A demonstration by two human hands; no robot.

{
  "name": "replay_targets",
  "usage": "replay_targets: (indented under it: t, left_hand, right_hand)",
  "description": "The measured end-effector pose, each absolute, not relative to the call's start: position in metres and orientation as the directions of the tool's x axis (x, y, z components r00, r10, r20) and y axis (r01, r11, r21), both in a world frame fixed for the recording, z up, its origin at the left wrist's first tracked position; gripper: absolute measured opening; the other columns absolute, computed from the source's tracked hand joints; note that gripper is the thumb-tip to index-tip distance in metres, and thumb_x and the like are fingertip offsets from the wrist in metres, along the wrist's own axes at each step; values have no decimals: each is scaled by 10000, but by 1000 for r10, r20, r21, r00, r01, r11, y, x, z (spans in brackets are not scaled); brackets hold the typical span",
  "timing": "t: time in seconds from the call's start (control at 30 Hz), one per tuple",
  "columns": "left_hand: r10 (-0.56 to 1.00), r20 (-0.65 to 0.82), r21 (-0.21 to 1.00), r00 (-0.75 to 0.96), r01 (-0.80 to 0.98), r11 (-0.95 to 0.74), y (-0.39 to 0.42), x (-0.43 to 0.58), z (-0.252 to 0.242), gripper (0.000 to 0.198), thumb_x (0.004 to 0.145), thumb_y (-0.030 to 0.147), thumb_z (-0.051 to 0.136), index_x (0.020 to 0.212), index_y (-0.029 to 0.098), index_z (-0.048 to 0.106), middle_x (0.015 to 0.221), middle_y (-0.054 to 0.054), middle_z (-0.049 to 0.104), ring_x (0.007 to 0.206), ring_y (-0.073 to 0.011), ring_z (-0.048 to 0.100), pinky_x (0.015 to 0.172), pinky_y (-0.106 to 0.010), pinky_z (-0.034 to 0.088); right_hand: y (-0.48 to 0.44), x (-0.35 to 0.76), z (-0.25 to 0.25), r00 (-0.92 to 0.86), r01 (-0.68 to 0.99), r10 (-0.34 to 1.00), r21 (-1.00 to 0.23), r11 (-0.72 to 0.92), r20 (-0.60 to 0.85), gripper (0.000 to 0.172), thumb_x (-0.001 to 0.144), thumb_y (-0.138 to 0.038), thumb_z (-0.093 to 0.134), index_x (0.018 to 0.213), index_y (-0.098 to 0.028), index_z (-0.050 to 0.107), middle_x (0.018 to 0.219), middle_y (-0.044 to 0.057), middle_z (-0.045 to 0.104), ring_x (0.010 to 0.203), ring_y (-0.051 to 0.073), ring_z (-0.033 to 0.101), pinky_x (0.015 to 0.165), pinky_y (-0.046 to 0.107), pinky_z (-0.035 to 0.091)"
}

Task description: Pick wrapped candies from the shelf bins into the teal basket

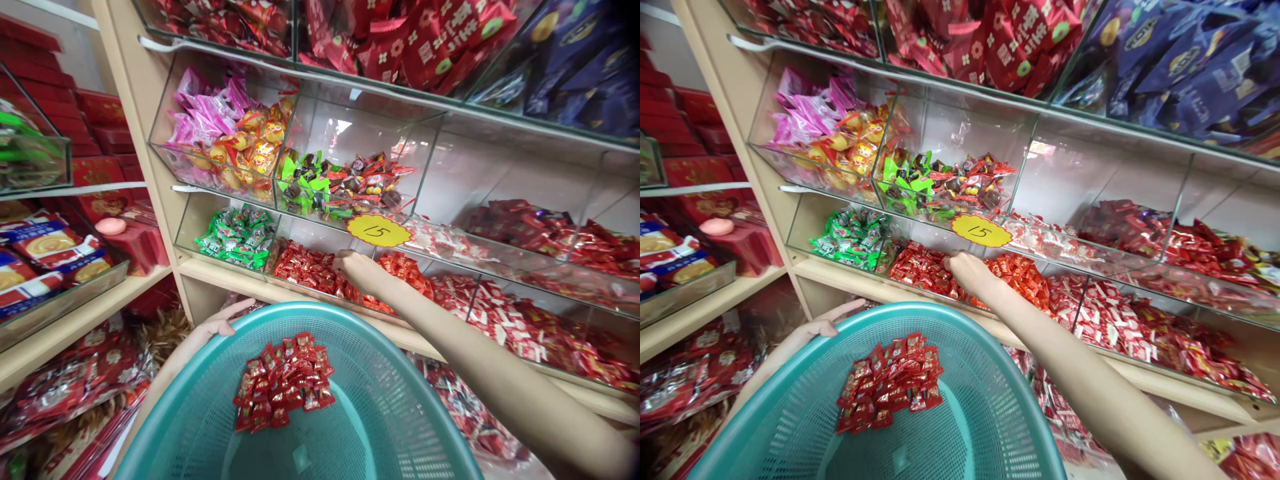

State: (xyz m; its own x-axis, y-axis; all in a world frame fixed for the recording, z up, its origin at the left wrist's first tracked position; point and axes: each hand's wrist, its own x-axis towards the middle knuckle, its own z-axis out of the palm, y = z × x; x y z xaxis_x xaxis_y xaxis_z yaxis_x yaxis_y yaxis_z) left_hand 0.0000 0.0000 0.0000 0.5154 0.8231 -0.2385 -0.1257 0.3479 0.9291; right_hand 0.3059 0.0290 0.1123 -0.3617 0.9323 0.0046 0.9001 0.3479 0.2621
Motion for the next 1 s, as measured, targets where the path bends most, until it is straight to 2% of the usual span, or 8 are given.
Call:
replay_targets:
  t: [0.07,0.13,0.33,0.53,0.7,0.83,1.0]
  left_hand:
    - [847,-272,919,457,-139,370,-4,-1,4,724,689,156,412,1404,200,310,1234,-20,598,1197,-246,493,1046,-341,321]
    - [858,-294,909,422,-153,387,-6,0,8,721,674,150,419,1389,195,333,1192,-31,620,1186,-251,502,1058,-355,308]
    - [857,-310,899,412,-168,405,-8,1,11,759,646,154,453,1395,178,333,1242,-67,587,1203,-274,488,1065,-386,315]
    - [860,-314,894,402,-181,411,-10,2,12,772,645,159,475,1402,180,330,1296,-63,553,1229,-270,467,1065,-367,326]
    - [860,-310,895,405,-182,408,-9,3,12,744,655,152,449,1391,181,340,1339,-52,516,1225,-265,468,1078,-377,294]
    - [854,-302,899,424,-172,403,-6,0,9,738,668,143,429,1398,180,329,1334,-28,522,1229,-254,465,1086,-361,266]
    - [856,-290,909,428,-156,387,-6,0,10,738,661,137,427,1394,140,340,1319,-32,537,1243,-234,453,1047,-298,315]
  right_hand:
    - [38,303,114,-354,860,930,356,366,-100,270,856,-51,410,934,-118,660,984,161,665,929,216,630,737,261,428]
    - [44,300,112,-330,845,932,394,362,-150,275,862,-71,413,929,-108,676,955,172,680,925,239,640,742,282,444]
    - [49,295,106,-315,834,931,415,364,-183,286,862,-78,422,945,-94,695,958,176,695,940,241,650,784,285,452]
    - [49,295,105,-333,820,922,421,387,-198,277,860,-71,433,934,-116,696,1000,162,691,965,253,642,826,321,439]
    - [45,297,109,-349,815,921,428,389,-173,247,871,-99,445,925,-123,685,982,164,687,980,265,624,823,340,426]
    - [34,299,118,-406,801,909,444,401,-88,233,880,-112,439,899,-123,671,952,161,677,952,244,605,762,307,409]
    - [4,291,133,-476,797,879,442,412,39,230,867,-82,415,863,-120,642,889,131,652,876,212,580,711,299,356]
